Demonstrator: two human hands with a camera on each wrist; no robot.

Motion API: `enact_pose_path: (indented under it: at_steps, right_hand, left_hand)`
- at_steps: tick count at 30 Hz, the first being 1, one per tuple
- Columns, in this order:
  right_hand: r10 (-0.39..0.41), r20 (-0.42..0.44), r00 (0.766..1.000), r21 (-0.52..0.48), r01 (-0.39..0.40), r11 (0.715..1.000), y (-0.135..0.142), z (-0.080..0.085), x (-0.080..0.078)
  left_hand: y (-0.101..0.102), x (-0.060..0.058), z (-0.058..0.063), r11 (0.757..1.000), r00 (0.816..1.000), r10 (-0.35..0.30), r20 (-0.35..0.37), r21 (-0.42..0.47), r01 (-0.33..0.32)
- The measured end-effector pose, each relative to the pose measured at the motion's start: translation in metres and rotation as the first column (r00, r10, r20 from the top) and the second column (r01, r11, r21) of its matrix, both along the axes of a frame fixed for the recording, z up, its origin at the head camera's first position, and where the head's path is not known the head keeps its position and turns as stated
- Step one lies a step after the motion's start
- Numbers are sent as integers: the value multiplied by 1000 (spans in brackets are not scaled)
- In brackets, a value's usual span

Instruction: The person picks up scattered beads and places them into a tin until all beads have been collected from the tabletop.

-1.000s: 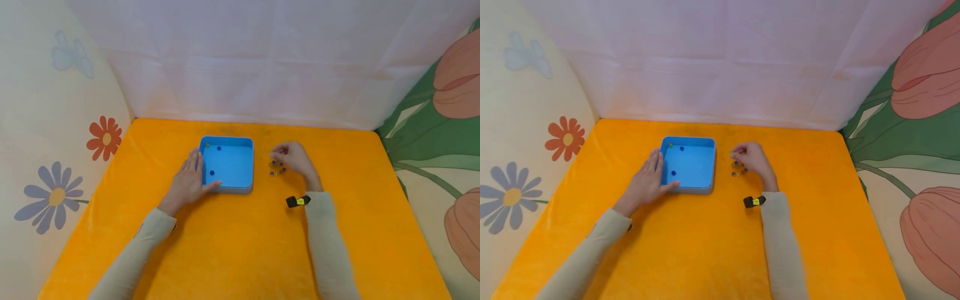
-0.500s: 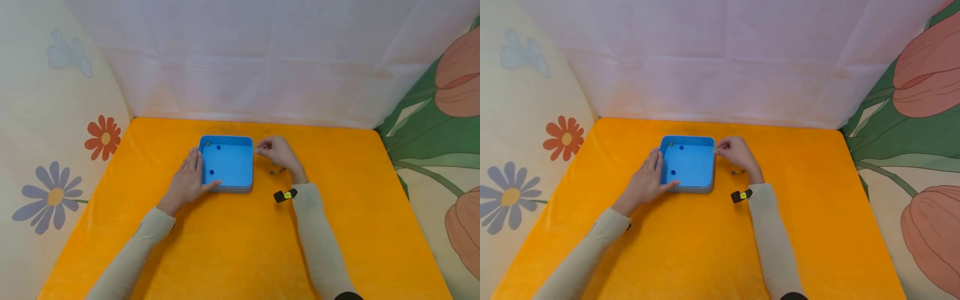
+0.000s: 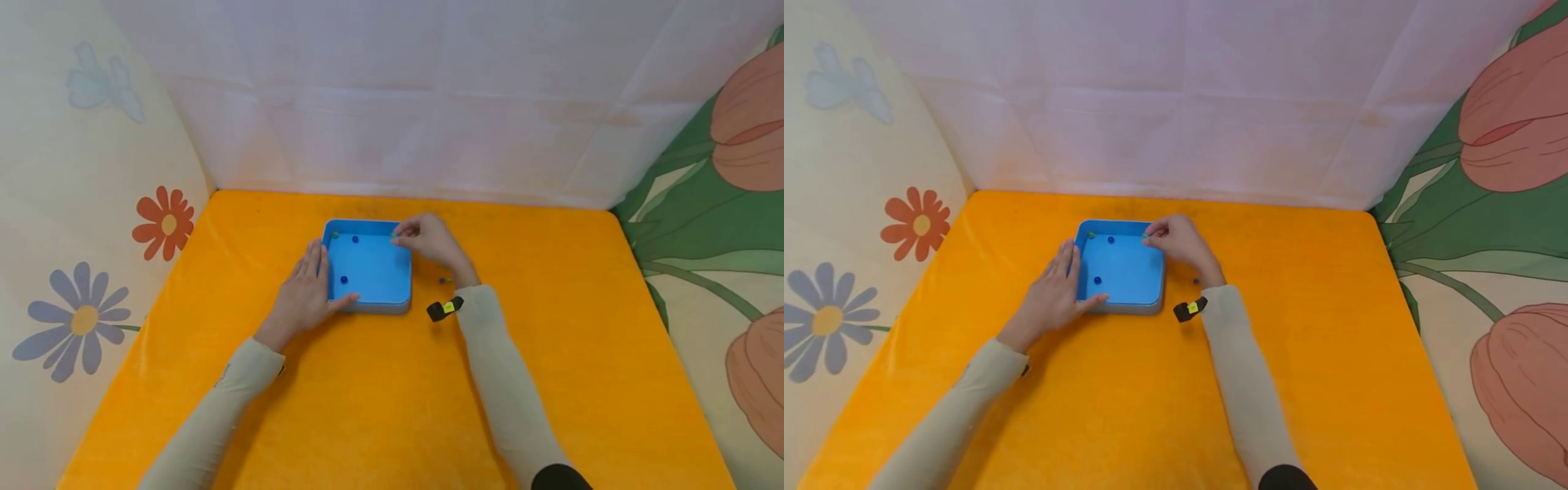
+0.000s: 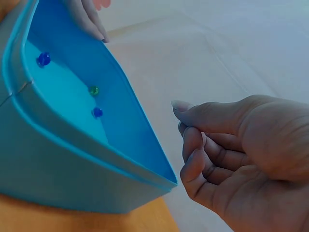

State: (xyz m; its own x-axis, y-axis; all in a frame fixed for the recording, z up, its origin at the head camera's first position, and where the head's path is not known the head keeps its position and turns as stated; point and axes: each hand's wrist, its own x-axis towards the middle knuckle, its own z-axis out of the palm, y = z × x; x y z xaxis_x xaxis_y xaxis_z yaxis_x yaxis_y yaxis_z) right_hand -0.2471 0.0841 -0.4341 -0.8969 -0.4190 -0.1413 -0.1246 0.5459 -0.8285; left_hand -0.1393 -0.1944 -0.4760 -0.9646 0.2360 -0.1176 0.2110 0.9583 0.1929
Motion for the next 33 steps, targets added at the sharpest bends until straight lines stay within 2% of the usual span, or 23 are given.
enact_pose_path:
  at_steps: [10, 19, 28, 33]
  right_hand:
    - [51, -1, 999, 48, -51, 998, -24, 0, -9]
    - [70, 20, 997, 40, -71, 997, -43, -1, -13]
    - [74, 52, 996, 87, -79, 993, -61, -3, -23]
    - [106, 38, 994, 100, -110, 989, -68, -6, -27]
  left_hand:
    - [-1, 1, -1, 1000, 1000, -6, -12, -2, 6]
    - [-2, 0, -4, 1000, 1000, -8, -29, 3, 8]
    - [-3, 1, -3, 1000, 1000, -7, -28, 5, 7]
    - [-3, 2, -4, 1000, 999, -4, -35, 4, 5]
